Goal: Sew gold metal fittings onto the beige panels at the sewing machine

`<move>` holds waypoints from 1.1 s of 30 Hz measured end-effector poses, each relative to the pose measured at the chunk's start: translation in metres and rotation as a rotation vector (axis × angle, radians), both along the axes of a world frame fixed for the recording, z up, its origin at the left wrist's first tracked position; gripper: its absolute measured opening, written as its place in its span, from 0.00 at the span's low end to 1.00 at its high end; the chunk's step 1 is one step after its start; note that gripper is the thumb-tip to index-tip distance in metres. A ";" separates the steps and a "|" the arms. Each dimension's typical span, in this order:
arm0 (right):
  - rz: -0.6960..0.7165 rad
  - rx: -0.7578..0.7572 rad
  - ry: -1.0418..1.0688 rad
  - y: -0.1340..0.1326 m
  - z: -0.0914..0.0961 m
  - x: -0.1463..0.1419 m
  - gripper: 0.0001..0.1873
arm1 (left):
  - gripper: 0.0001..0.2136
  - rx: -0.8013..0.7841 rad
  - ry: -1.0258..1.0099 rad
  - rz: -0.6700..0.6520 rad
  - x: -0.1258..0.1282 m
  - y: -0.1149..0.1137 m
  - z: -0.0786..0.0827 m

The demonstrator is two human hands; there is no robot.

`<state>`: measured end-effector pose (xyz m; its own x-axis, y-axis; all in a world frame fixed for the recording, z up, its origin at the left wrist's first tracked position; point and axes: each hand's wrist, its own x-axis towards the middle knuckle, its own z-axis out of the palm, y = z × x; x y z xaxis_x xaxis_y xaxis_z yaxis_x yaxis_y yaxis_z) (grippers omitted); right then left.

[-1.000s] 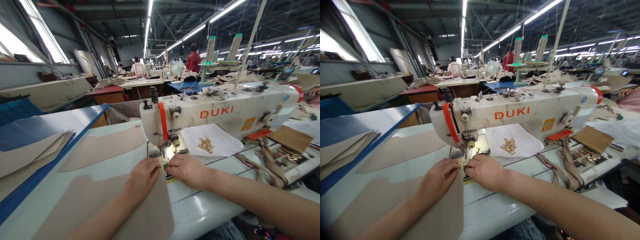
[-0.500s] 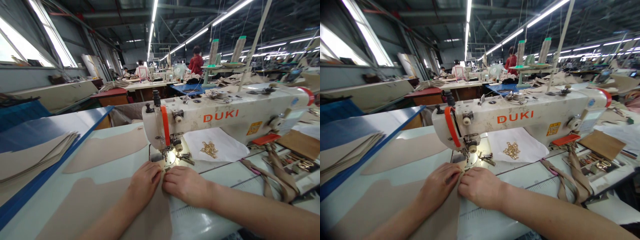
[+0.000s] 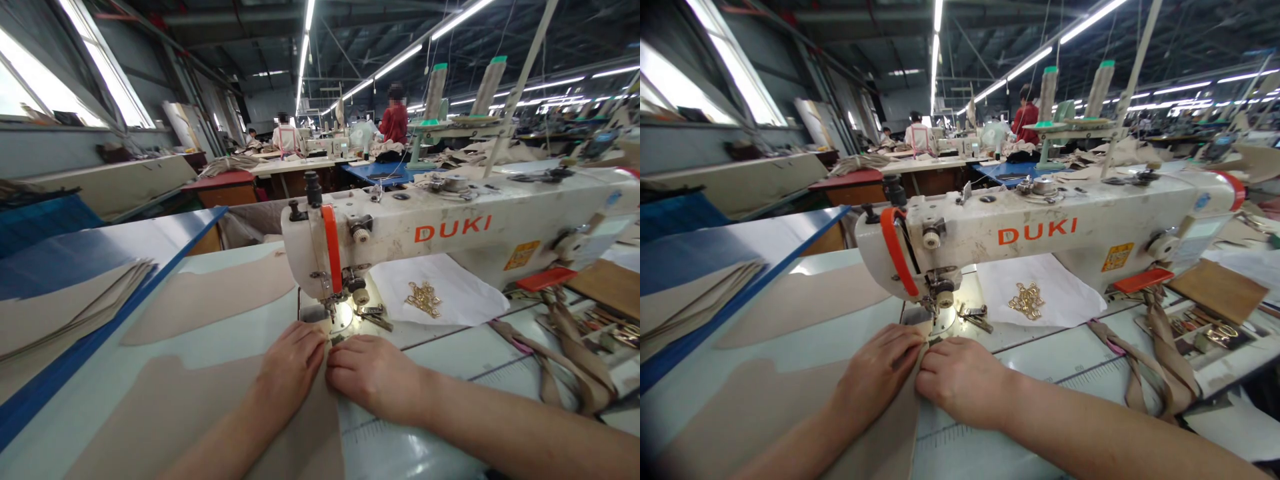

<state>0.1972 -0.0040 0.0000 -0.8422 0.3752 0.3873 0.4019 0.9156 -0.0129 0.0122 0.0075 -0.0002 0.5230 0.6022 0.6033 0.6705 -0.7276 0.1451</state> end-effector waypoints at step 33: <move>-0.155 -0.012 -0.008 0.002 0.006 -0.007 0.04 | 0.10 -0.051 -0.020 -0.029 -0.008 -0.003 0.003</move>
